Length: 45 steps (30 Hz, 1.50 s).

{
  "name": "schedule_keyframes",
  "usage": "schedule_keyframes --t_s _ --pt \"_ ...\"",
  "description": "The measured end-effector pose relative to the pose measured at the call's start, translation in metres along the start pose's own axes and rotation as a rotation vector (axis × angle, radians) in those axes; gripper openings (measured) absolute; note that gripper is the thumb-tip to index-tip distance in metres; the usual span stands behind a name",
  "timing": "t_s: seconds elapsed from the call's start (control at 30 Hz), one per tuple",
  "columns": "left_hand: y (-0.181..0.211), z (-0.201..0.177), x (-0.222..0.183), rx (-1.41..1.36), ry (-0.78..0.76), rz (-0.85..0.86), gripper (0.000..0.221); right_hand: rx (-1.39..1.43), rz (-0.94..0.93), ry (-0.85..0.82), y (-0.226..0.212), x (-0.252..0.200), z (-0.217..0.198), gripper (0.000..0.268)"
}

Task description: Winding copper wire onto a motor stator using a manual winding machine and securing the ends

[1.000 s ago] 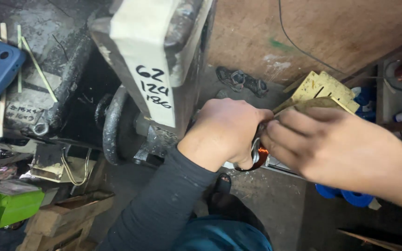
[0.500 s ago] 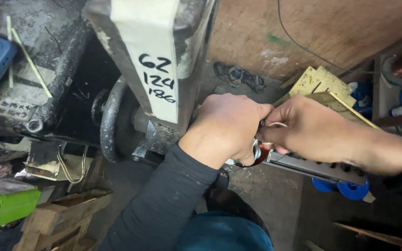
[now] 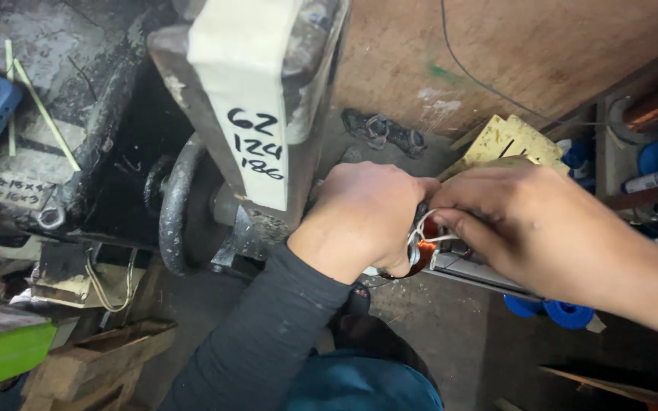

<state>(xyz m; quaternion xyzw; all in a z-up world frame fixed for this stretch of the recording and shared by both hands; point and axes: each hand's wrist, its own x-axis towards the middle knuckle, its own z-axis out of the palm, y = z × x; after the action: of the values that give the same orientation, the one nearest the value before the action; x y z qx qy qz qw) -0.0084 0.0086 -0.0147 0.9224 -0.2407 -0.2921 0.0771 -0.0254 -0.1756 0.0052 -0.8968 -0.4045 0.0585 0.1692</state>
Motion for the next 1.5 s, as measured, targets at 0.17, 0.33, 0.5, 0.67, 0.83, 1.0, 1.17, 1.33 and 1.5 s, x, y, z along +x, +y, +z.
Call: schedule_keyframes --t_s 0.17,0.33,0.5,0.67,0.83,1.0,1.17,1.33,1.5 --pt "0.0 -0.002 -0.001 0.018 -0.026 -0.007 0.076 0.183 0.108 0.09 -0.002 0.001 0.017 0.02" --pt "0.0 -0.003 0.0 0.016 -0.036 -0.007 0.08 0.236 0.052 0.213 0.005 -0.009 0.033 0.015" --pt "0.004 -0.005 -0.001 0.033 -0.068 -0.056 0.055 -0.355 -0.208 0.127 -0.013 -0.015 0.002 0.039" --pt "0.002 0.0 -0.002 0.032 0.005 -0.011 0.082 -0.983 -0.549 0.107 -0.014 -0.016 -0.001 0.033" --pt "0.001 0.0 0.0 0.047 -0.022 -0.02 0.077 -0.888 -0.528 0.097 -0.008 -0.004 0.003 0.032" --pt "0.002 0.0 0.0 0.046 -0.029 -0.03 0.084 -0.825 -0.521 0.037 -0.006 -0.001 0.007 0.026" --pt "0.004 -0.004 0.001 0.043 -0.07 -0.08 0.059 -0.681 -0.372 -0.073 -0.003 -0.007 -0.006 0.046" --pt "0.002 -0.004 -0.004 0.011 -0.056 -0.031 0.073 -0.711 -0.579 -0.105 0.01 -0.009 -0.024 0.038" --pt "0.004 -0.008 -0.005 0.028 -0.076 -0.044 0.088 -0.695 -0.795 -0.001 0.008 -0.005 -0.028 0.015"
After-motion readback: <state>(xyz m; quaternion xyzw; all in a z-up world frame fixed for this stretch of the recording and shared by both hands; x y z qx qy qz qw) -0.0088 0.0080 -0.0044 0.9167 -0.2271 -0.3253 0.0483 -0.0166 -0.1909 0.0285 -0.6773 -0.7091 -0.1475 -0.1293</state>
